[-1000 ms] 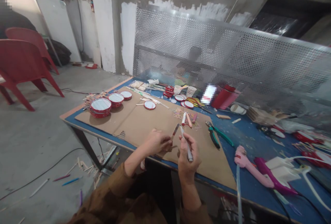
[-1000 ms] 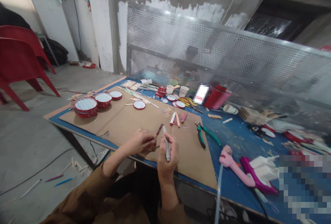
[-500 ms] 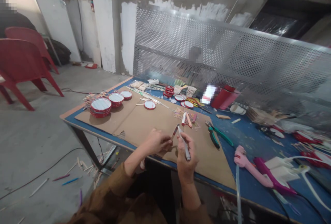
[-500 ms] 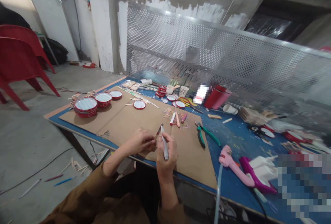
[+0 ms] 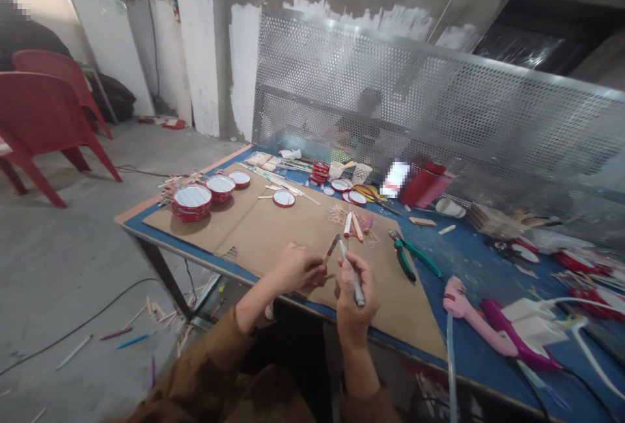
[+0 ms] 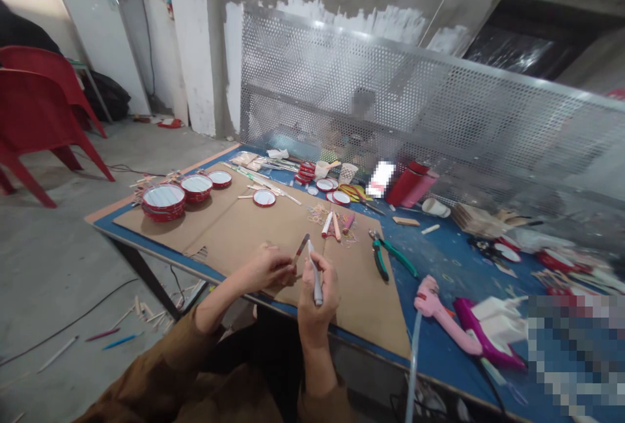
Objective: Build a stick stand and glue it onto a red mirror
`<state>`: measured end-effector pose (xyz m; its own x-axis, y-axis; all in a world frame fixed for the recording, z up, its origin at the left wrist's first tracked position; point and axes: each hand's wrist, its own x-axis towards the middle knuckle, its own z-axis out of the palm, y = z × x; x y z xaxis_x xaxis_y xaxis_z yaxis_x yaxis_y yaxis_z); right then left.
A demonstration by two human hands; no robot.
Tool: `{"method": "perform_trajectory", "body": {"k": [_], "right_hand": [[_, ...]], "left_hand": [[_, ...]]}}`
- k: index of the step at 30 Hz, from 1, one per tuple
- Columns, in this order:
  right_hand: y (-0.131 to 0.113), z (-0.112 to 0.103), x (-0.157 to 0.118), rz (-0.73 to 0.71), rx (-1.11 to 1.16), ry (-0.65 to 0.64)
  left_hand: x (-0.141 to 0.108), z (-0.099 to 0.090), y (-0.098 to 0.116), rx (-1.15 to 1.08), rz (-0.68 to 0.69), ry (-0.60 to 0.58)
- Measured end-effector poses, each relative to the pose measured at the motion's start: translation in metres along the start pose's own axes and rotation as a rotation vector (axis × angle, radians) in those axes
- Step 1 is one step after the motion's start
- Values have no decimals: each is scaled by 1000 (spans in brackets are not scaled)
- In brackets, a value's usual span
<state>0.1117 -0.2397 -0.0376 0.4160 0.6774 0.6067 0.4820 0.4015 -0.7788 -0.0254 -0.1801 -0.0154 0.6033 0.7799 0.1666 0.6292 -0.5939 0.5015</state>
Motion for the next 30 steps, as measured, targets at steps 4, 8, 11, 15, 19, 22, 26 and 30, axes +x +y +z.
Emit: {"method": "perform_trajectory", "body": {"k": [4,8,11,15,19,22,26,30], "right_hand": [[1,1,0,30,10,-8],[2,1,0,25,11,7],[1,0,0,26,14,-16],[1,0,0,29,13,6],[3,0,-1,21,22,1],[3,0,-1,2,33,-9],[3,0,-1,-7,29,-17],[3,0,-1,0,17,-35]], "left_hand": [[0,1,-1,-3,-9,0],[0,3,-2,-9,-3,3],[0,4,-3,-13,-1,7],[1,3,-3,-22,2,-3],[0,0,-1,-49,-7,-17],[0,-1,0,-29,-9,-20],[0,0,0,4,-14,-23],[0,1,-1,0,-7,-9]]}}
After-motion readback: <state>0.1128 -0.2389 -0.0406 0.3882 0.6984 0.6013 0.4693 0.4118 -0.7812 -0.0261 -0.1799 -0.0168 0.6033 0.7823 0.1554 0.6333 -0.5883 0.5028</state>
